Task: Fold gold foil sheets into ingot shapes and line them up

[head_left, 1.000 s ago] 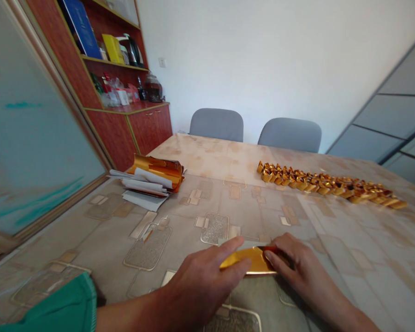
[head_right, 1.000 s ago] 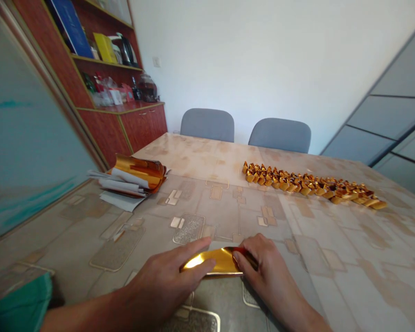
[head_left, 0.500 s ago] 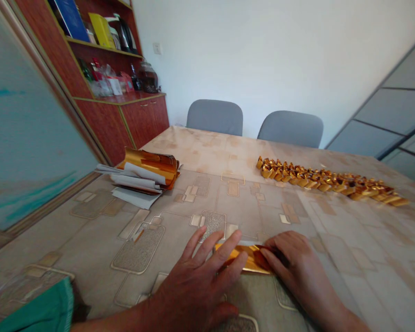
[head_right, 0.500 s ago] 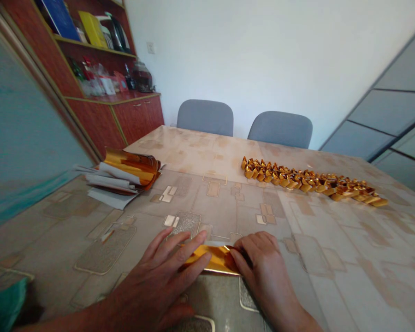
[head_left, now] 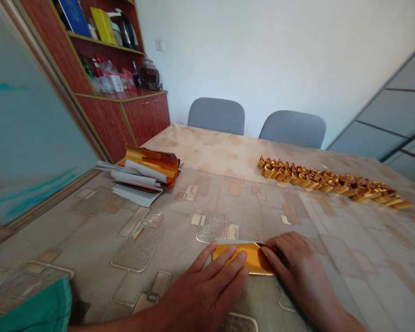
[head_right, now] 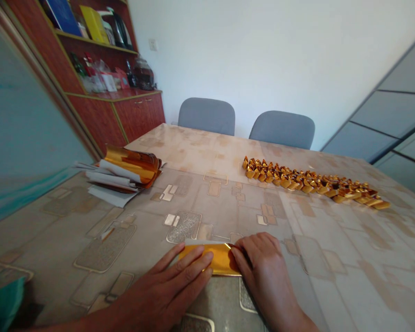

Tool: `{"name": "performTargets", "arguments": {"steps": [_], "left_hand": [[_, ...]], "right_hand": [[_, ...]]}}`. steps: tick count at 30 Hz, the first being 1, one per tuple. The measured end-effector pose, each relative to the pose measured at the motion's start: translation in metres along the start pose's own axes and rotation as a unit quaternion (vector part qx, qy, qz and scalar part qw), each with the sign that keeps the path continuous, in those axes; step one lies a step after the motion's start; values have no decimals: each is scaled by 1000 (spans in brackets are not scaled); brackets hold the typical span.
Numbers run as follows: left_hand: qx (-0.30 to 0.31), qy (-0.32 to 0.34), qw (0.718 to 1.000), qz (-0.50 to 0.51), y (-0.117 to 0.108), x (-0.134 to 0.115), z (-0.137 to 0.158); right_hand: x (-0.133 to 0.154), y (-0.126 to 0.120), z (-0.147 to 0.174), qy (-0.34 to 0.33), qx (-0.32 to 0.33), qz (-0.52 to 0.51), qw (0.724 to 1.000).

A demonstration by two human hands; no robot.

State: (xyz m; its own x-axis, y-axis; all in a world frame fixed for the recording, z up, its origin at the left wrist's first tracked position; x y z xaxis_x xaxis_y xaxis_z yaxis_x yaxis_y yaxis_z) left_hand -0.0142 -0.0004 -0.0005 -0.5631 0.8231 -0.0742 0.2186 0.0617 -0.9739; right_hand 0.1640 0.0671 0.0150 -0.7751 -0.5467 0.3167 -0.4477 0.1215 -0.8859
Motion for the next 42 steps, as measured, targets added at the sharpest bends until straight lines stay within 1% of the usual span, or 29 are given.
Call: {"name": "performTargets", "arguments": {"steps": [4, 8, 14, 18, 24, 31, 35, 39, 42], "left_hand": [[21, -10, 1000, 4, -3, 1, -2], [38, -11, 999, 14, -2, 1, -3], [12, -10, 998, 53, 0, 4, -1], [16, -22, 997, 66, 3, 6, 1], [32, -24, 998, 51, 6, 6, 0], [22, -26, 998, 46, 4, 7, 0], [27, -38, 998, 49, 11, 8, 2], [8, -35, 998, 45, 22, 8, 5], [13, -31, 998, 57, 23, 8, 4]], "right_hand": [[3, -1, 0, -21, -13, 16, 1000], [3, 0, 0, -20, -12, 23, 999], [5, 0, -1, -25, -13, 24, 999], [4, 1, 0, -21, -20, 29, 999], [2, 5, 2, -12, -8, 31, 999], [3, 4, 1, -18, -12, 34, 999], [1, 4, 0, -13, -18, 32, 999], [2, 4, 0, -11, -23, 32, 999], [0, 8, 1, 8, -18, 19, 1000]]}}
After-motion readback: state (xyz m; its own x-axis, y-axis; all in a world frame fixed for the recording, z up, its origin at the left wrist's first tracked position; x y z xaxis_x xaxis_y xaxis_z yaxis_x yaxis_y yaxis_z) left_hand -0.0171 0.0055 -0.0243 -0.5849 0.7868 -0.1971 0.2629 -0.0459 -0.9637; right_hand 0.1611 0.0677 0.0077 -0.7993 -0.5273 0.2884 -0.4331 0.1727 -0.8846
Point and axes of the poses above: each hand's wrist, its own z-axis away from the middle knuckle, its own y-axis out of the palm, x = y × z, the point moved 6 cm from there along -z, towards the middle knuckle, and after that the axes turned 1 degree about -z, right-handed, at the moved point
